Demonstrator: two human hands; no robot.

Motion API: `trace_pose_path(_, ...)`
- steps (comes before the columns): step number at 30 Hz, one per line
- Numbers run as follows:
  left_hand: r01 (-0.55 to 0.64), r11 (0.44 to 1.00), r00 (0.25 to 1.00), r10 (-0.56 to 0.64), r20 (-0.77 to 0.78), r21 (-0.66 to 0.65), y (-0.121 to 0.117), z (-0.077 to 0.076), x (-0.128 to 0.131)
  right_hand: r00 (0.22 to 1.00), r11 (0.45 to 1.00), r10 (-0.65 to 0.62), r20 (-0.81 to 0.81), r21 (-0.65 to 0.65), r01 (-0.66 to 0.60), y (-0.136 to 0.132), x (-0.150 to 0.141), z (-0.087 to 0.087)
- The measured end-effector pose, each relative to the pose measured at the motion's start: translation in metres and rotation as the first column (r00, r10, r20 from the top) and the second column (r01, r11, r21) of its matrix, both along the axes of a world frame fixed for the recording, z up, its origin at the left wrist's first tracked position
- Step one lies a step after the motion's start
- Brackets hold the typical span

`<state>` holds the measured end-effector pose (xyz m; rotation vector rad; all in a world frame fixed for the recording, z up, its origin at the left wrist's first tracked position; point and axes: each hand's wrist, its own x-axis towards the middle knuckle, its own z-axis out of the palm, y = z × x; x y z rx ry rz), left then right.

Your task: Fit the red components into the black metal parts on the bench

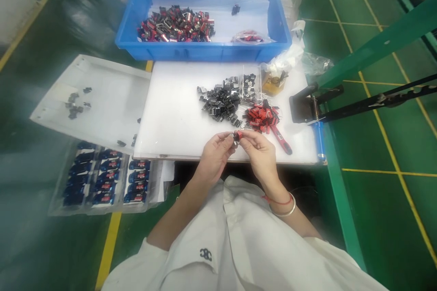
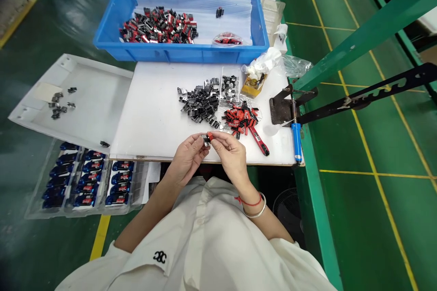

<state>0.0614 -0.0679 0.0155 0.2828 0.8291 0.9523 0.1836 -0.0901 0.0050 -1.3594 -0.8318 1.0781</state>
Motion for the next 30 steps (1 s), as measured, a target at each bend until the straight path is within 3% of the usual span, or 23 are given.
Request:
trace_pose_path(8, 0.011, 1.000, 1.000, -0.011, 0.012, -0.008, 0.001, -0.002, 0.000, 0.989, 0.999, 0.029, 0.142, 0.042, -0.035, 0.000, 0.004, 0.000)
trace_pose_path(15, 0.028, 0.998, 0.996, -0.024, 0.088, -0.049, 0.001, -0.006, -0.002, 0.949, 0.974, 0.102, 0.297, 0.164, -0.156, 0.004, 0.011, 0.001)
trace_pose_path(22, 0.023, 0.993, 0.990, -0.007, 0.139, -0.115, 0.002, -0.005, -0.001, 0.826, 0.927, 0.102, 0.554, 0.247, -0.281, 0.008, 0.020, 0.002)
trace_pose_path(30, 0.010, 0.960, 0.978, 0.049, 0.201, -0.281, 0.004, 0.006, 0.003, 0.610, 0.849, 0.118, 0.784, 0.239, -0.472, 0.007, 0.023, 0.016)
